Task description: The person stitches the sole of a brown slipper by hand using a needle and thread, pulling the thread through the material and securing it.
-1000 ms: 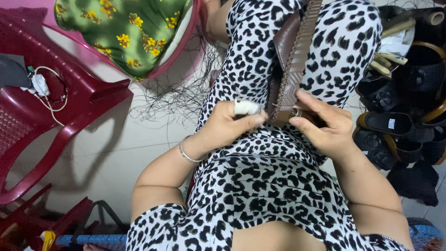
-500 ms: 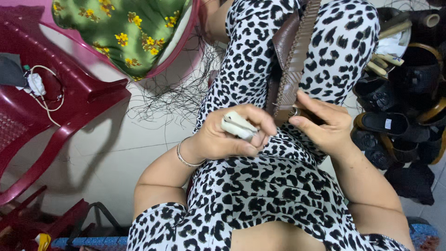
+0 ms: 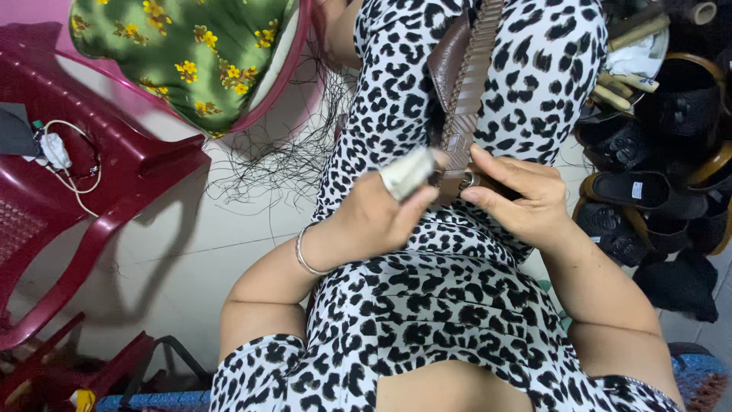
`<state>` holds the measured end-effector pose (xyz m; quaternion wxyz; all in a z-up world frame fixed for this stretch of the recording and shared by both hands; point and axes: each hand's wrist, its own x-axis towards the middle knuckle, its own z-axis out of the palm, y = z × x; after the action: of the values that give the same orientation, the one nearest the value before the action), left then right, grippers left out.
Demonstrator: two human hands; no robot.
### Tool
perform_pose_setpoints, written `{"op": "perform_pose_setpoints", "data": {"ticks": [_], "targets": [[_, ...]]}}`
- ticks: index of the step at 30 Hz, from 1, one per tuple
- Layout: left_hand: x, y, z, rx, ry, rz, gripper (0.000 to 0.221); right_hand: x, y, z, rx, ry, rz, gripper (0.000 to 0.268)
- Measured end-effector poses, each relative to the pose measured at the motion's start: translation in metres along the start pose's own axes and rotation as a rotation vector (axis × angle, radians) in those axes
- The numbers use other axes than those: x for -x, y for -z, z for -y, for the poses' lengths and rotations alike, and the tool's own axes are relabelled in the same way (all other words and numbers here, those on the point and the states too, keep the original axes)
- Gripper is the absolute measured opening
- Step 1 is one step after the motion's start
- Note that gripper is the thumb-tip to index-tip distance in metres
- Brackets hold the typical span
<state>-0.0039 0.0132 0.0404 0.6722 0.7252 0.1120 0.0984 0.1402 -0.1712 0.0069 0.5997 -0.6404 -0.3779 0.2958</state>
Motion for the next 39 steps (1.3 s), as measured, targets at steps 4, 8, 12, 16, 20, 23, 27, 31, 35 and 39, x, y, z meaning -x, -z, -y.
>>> {"op": "perform_pose_setpoints", "data": {"ticks": [4, 8, 12, 16, 20, 23, 27, 31, 35, 39], "targets": [[0.004, 0.005, -0.013, -0.346, -0.319, 0.016, 0.005, 0.005, 0.004, -0.004, 0.063, 0.014, 0.029, 0.044], [0.012, -0.006, 0.003, -0.349, -0.316, -0.01, 0.003, 0.016, 0.023, -0.014, 0.089, -0.011, 0.17, 0.045], [0.014, -0.013, 0.01, -0.321, -0.338, -0.06, 0.014, 0.027, 0.051, -0.025, 0.141, -0.164, 0.43, 0.052], [0.016, -0.013, 0.015, -0.313, -0.333, -0.091, 0.035, 0.031, 0.065, -0.035, 0.371, -0.429, 0.72, 0.067], [0.015, -0.01, 0.016, -0.296, -0.363, -0.122, 0.036, 0.025, 0.041, -0.011, 0.439, -0.435, 0.7, 0.066], [0.007, -0.01, 0.007, -0.438, 0.012, 0.086, 0.093, 0.024, 0.025, -0.002, 0.636, -0.67, 0.815, 0.073], [-0.002, -0.018, 0.008, -0.476, 0.173, 0.102, 0.078, 0.052, 0.035, -0.004, 0.769, -0.214, 0.551, 0.066], [0.009, -0.019, 0.018, -0.493, 0.07, 0.067, 0.076, 0.077, 0.063, 0.013, 0.954, -0.181, 0.489, 0.064], [-0.002, -0.018, 0.017, -0.43, 0.024, 0.053, 0.087, 0.077, 0.052, 0.01, 1.035, -0.055, 0.34, 0.064], [-0.007, -0.015, 0.02, -0.406, 0.186, 0.091, 0.093, 0.046, 0.007, -0.01, 0.498, -0.466, 0.231, 0.068]]}}
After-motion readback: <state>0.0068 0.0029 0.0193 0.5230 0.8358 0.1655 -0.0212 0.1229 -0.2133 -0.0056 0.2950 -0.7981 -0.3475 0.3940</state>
